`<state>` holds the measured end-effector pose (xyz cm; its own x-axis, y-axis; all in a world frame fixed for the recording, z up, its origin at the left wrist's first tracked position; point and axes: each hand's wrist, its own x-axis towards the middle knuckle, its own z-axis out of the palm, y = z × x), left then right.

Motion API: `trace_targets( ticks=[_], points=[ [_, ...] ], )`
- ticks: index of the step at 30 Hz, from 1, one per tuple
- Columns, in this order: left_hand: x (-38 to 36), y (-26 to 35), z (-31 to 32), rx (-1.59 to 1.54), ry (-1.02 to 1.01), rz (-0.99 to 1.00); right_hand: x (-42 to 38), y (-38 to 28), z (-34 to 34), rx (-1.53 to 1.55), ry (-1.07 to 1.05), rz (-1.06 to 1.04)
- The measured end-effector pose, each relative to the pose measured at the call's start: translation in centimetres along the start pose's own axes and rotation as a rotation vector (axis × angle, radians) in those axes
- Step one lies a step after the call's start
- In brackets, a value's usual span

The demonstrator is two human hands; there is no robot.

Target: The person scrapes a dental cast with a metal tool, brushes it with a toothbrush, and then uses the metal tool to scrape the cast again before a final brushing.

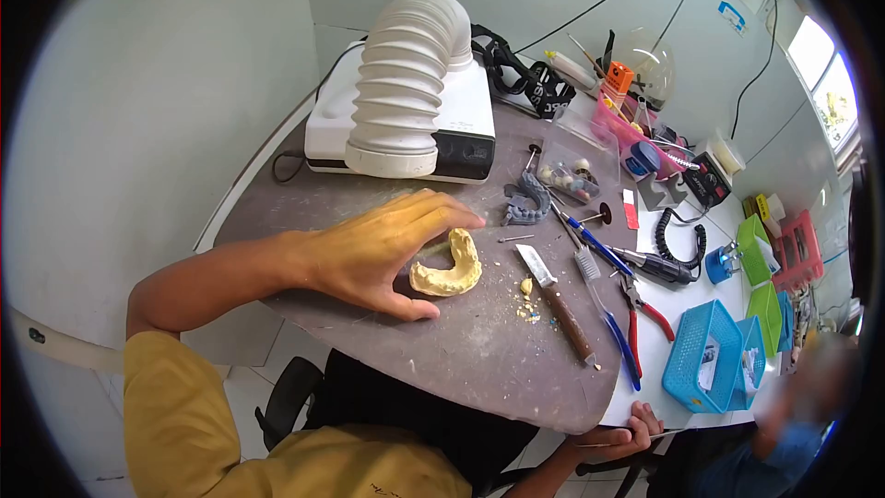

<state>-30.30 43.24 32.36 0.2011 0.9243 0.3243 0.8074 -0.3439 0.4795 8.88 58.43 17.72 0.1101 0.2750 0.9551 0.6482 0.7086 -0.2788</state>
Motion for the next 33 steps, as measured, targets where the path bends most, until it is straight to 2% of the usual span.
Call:
trace_targets(
  ticks=[7,9,11,12,14,16,18,19,21,24,27,29,30,31,33],
  points=[
    [0.1,-0.3,0.0,-0.054,-0.013,-0.061,0.3,-0.8,0.2,0.045,0.061,0.217],
    [0.0,-0.3,0.0,-0.061,0.004,-0.047,0.4,-1.1,-0.1,0.129,0.070,0.346],
    [0.0,-0.4,-0.1,-0.075,0.010,-0.071,1.9,-1.6,-0.7,0.319,0.129,0.418],
    [-0.1,-0.5,-0.1,-0.083,0.022,-0.074,3.4,-3.4,-0.4,0.347,0.266,0.505],
    [0.0,-0.7,-0.1,-0.180,0.095,-0.027,5.9,-3.6,-0.9,0.399,0.280,0.352],
    [0.1,-0.7,-0.3,-0.208,0.080,-0.061,9.2,-6.3,0.3,0.414,0.278,0.312],
    [0.2,-0.8,-0.3,-0.271,0.056,-0.132,12.1,-8.4,1.8,1.260,-0.104,0.101],
    [0.3,-0.7,-0.3,-0.287,0.060,-0.137,13.2,-9.2,2.0,1.255,-0.122,0.101],
    [0.5,-0.4,-0.9,-0.380,-0.029,-0.260,15.4,-10.7,3.4,0.780,-0.596,-0.024],
    [1.3,-0.1,-0.7,-0.380,-0.011,-0.233,18.1,-13.9,8.1,0.831,-0.805,-0.160],
    [1.7,-0.8,0.7,-0.454,0.054,-0.171,17.2,-16.6,10.6,0.997,-0.995,0.194],
    [1.4,-1.2,0.4,-0.427,0.023,-0.179,16.3,-16.8,11.3,1.052,-1.132,0.234],
    [1.2,-1.4,0.3,-0.327,0.044,-0.109,15.9,-16.6,11.9,1.073,-1.159,0.124],
    [1.0,-1.6,0.5,-0.229,0.063,-0.044,15.2,-16.3,11.9,1.073,-1.171,0.125],
    [0.9,-1.9,0.6,-0.264,0.094,-0.042,13.4,-15.6,11.2,1.091,-1.190,0.105]
  ],
)
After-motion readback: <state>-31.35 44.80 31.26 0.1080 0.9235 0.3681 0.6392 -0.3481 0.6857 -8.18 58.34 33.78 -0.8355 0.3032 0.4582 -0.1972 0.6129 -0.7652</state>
